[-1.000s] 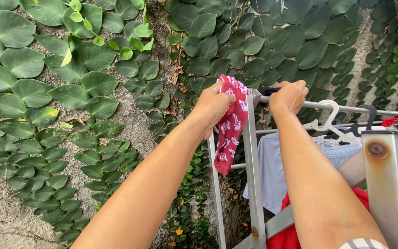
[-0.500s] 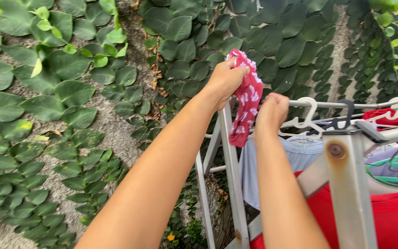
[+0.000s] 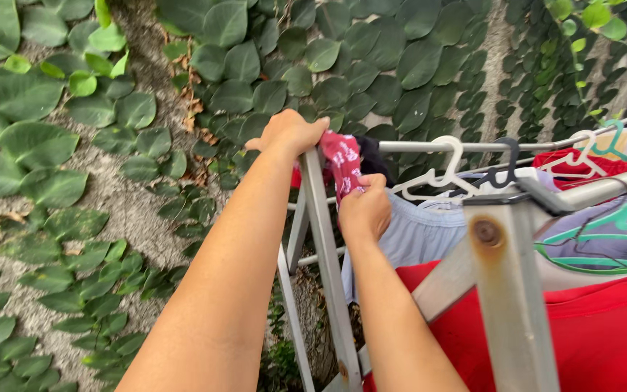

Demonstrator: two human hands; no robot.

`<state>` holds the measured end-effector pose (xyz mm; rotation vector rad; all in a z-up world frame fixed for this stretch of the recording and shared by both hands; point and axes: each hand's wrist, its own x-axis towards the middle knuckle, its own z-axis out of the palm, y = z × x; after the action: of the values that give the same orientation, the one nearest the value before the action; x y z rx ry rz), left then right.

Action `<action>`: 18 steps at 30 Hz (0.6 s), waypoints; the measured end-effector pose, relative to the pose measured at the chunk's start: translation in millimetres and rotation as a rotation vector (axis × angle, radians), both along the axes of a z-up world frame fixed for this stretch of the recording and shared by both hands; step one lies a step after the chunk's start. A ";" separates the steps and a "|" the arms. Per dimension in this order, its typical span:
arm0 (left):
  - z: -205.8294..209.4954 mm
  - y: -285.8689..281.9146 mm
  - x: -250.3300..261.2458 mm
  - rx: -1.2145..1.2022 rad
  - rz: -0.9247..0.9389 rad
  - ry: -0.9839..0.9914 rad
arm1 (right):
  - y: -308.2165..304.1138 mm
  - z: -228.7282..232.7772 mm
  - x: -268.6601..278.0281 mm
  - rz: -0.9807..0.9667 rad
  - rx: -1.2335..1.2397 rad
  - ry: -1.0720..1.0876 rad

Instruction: The person takes wet laundry from a plastic basin and hangs shirts, underwear, and bras onto a drying rack.

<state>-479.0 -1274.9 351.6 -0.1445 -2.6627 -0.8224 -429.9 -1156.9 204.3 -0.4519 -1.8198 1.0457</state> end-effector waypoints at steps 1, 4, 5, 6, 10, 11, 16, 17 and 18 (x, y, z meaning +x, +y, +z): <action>-4.1 -3.4 4.1 0.091 0.032 0.062 | 1.7 -1.2 -2.3 -0.036 0.035 0.011; -20.6 -15.1 12.5 0.372 -0.083 0.261 | -4.8 2.9 10.7 -0.219 0.206 0.158; -30.1 -25.1 14.5 0.375 -0.063 0.246 | -9.2 5.4 22.0 -0.167 0.261 0.279; -45.1 -38.0 18.5 0.456 -0.167 0.475 | -19.3 4.2 36.3 -0.107 0.310 0.390; -142.1 -113.6 47.8 0.600 -0.336 0.642 | -88.2 -29.2 91.4 0.368 0.256 0.471; -181.9 -137.0 59.6 0.617 -0.339 0.558 | -110.5 -50.5 96.1 0.531 0.254 0.464; -394.2 -238.9 141.2 0.666 -0.021 -0.038 | -214.7 -219.3 101.9 0.968 0.132 -0.079; -434.5 -254.3 160.0 0.696 0.068 -0.163 | -228.4 -262.3 99.7 1.029 0.128 -0.186; -475.0 -267.1 180.1 0.725 0.151 -0.289 | -238.2 -308.4 99.6 1.084 0.125 -0.294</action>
<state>-298.8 -1542.0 -123.3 0.3750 -2.3863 -1.7887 -330.3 -1395.1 -104.1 0.5802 -2.4258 1.5955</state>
